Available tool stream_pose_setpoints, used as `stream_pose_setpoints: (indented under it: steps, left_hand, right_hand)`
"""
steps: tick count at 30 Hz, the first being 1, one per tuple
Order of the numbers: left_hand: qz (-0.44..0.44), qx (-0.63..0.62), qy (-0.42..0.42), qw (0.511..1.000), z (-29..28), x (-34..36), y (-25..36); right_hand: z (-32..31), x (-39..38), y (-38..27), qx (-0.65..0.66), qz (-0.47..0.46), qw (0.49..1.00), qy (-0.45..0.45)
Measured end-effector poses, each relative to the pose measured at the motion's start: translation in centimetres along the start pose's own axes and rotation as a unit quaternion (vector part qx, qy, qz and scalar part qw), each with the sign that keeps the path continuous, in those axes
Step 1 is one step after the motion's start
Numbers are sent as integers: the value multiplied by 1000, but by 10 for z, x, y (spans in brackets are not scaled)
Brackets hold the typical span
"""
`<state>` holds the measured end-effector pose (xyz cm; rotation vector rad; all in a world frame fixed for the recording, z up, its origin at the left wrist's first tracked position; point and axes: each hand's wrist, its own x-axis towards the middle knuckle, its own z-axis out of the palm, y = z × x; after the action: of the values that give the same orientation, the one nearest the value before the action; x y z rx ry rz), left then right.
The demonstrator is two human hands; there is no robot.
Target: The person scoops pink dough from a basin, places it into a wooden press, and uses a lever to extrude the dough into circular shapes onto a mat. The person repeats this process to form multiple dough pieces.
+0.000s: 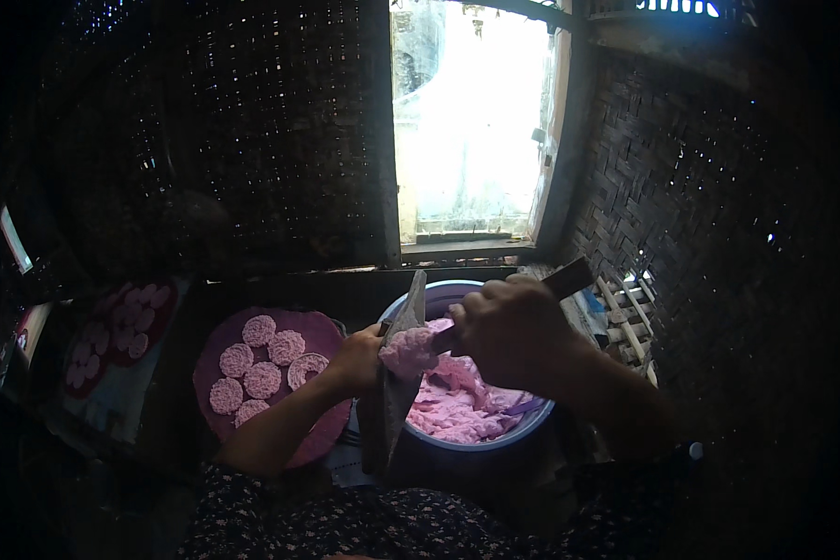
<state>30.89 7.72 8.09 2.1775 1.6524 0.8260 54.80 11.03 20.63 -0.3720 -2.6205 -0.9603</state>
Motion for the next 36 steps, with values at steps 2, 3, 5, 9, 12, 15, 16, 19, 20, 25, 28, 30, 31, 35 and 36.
stream_pose_setpoints:
  steps: [2,3,5,9,12,15,16,19,20,25,28,30,31,35,36]
  left_hand:
    - [6,-36,42,998,6,2,-5]
    - [-4,-44,38,998,9,2,-11]
    - [-17,-63,54,996,12,2,-28]
    - [-17,-128,103,986,12,0,-62]
    - [-88,-162,129,974,11,-2,-70]
    - [-11,-119,126,985,10,-3,-59]
    - [6,-127,122,984,9,-3,-52]
    - [-1,-13,139,990,3,-8,-32]
    - [15,-8,138,990,3,-9,-24]
    - [28,9,140,990,7,-8,-4]
    - [-24,-53,59,997,12,-4,-22]
    - [-29,-169,29,985,17,-1,-45]
    - [-13,-225,28,974,21,0,-56]
    - [11,-390,72,918,28,13,-93]
    - [31,-491,66,868,28,18,-97]
  right_hand:
    - [10,6,-30,-48,-15,999,9]
    - [13,7,-41,-103,-51,991,66]
    - [13,6,-48,-178,-93,963,179]
    - [-12,-8,-15,-20,19,997,71]
    - [-26,-18,11,122,138,973,141]
    - [-21,-15,13,164,135,977,-34]
    - [-19,-13,12,182,112,974,-78]
    - [-20,-5,14,169,119,970,-129]
    - [-21,-2,14,164,135,963,-165]
    - [-2,19,-12,89,64,984,-142]
    - [20,19,-36,-17,-39,998,43]
    - [28,14,-42,-162,-160,958,175]
    - [29,10,-39,-142,-148,963,172]
    - [25,-14,-17,10,50,985,163]
    - [26,-22,-16,42,114,978,171]
